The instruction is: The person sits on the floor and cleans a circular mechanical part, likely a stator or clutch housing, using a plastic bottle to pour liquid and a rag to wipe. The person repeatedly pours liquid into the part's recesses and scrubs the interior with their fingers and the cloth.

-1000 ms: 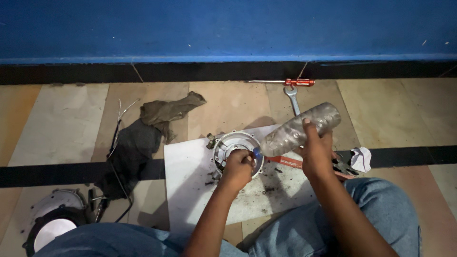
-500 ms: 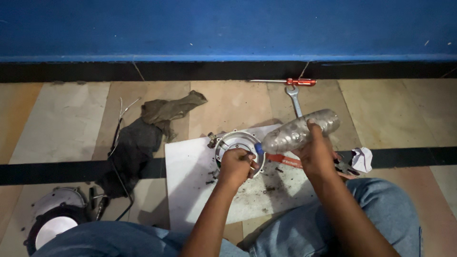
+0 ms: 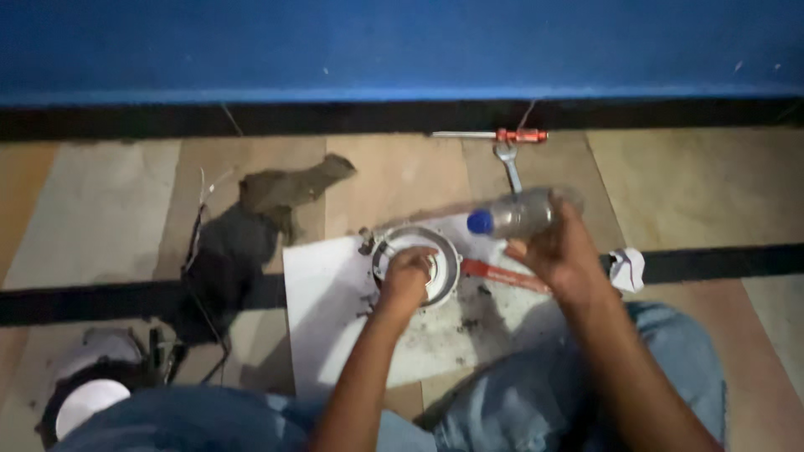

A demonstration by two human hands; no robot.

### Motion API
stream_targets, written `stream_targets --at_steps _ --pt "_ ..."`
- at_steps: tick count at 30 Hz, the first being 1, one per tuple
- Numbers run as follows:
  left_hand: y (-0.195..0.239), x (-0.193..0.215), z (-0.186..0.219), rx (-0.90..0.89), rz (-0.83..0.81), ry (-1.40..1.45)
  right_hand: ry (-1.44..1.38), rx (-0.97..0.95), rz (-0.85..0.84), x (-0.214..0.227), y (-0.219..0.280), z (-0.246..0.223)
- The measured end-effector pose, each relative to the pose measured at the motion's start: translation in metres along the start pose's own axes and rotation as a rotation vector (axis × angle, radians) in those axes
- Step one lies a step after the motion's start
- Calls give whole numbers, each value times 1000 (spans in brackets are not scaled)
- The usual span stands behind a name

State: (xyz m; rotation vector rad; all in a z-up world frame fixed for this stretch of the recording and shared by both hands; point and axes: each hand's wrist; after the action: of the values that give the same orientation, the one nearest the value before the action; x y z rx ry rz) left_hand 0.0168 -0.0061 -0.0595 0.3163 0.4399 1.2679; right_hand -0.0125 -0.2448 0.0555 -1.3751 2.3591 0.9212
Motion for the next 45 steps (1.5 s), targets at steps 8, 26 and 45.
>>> stream_targets --at_steps 8,26,45 --pt "4 13 27 72 90 166 -138 -46 45 30 -95 -12" --pt "14 35 32 44 117 305 -501 -429 -371 55 -144 -12" --pt "4 21 22 77 121 200 -453 -9 280 49 -122 -7"
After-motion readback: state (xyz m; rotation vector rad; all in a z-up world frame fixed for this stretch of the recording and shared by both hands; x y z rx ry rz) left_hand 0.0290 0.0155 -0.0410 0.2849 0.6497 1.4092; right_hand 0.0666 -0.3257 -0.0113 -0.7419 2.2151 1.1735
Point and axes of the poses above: each hand's wrist, its own y-axis away from the middle knuckle, its own x-axis out of the back of the hand, z = x × y, and after that the axes turned 10 degrees about x, right-handed
